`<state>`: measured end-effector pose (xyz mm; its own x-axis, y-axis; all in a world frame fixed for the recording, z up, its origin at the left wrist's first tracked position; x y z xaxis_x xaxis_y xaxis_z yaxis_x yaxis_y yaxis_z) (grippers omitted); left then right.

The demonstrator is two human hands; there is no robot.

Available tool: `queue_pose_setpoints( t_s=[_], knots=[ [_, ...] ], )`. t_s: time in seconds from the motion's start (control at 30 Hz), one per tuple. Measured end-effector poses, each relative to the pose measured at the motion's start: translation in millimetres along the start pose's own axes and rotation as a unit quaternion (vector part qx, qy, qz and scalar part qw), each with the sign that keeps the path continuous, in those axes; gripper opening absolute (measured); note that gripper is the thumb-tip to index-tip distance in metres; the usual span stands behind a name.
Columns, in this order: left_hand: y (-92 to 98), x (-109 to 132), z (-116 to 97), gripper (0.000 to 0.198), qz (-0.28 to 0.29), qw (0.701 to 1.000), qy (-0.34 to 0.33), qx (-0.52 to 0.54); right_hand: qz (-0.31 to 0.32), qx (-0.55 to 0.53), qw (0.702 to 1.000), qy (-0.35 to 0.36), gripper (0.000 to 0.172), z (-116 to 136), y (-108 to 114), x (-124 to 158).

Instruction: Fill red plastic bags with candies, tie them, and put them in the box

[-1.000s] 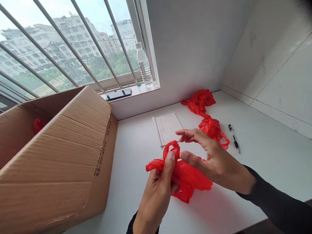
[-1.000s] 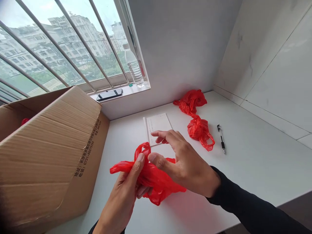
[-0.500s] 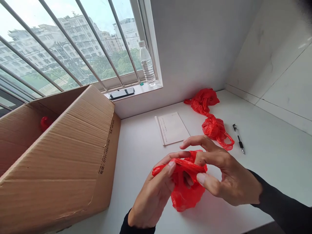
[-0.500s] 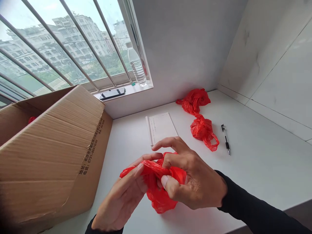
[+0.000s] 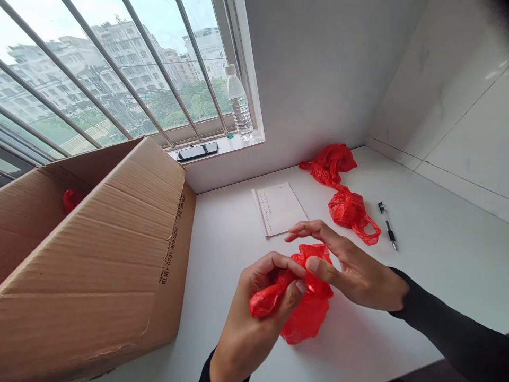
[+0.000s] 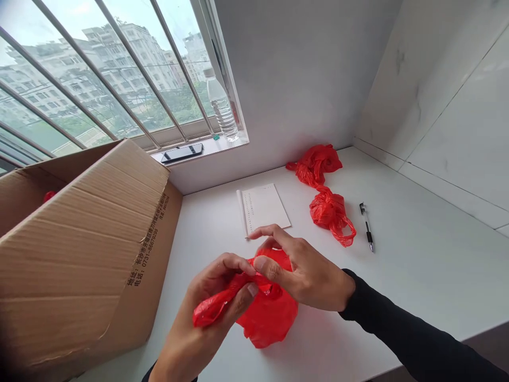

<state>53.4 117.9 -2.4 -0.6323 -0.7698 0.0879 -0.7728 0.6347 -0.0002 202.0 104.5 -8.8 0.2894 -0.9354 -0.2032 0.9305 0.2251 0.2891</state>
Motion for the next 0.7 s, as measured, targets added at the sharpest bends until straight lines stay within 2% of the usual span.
queue_pose_setpoints(
  t_s=[0.03,0.07,0.1,0.17,0.23,0.3,0.37,0.4,0.57,0.7],
  knots=[
    [1.1,1,-3,0.006,-0.017,0.997,-0.029,-0.064,0.020,-0.037,0.998,-0.038,0.033,-8,-3,-2],
    [2.0,2,-7,0.016,-0.039,0.987,-0.073,-0.140,0.034,-0.076,0.994,-0.069,0.032,-14,-5,-3],
    [2.1,4,-11,0.028,-0.065,0.966,-0.125,-0.216,0.039,-0.112,0.989,-0.093,0.033,-20,-7,-4],
    [-0.5,9,-15,0.045,-0.110,0.907,-0.228,-0.336,0.035,-0.167,0.977,-0.129,0.039,-30,-10,-4],
    [-3.1,14,-12,0.051,-0.138,0.860,-0.301,-0.389,0.063,-0.200,0.966,-0.153,0.042,-38,-16,-4],
    [-3.0,15,-5,0.049,-0.156,0.836,-0.332,-0.408,0.125,-0.225,0.953,-0.159,0.043,-41,-26,-5],
    [-2.7,15,0,0.050,-0.161,0.825,-0.336,-0.425,0.168,-0.249,0.942,-0.149,0.039,-42,-32,-6],
    [-2.9,13,2,0.052,-0.159,0.822,-0.325,-0.440,0.163,-0.251,0.944,-0.141,0.035,-41,-31,-8],
    [-2.6,8,13,0.066,-0.123,0.803,-0.232,-0.534,0.037,-0.161,0.980,-0.109,0.024,-35,-9,-12],
    [14.8,31,34,0.064,-0.134,0.773,-0.224,-0.579,-0.053,-0.041,0.991,-0.115,0.025,-48,20,0]
  ],
)
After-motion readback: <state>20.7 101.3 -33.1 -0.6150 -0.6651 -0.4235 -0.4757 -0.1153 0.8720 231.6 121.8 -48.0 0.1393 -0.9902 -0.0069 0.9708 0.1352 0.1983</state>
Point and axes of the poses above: each hand's wrist, its own x-axis away from the middle knuckle, its own y-axis out of the back of the hand, z = x × y, the point moved 7 cm from there along -x, towards the middle knuckle, and after that the axes turned 4 degrees about z, right-handed, at the moved point
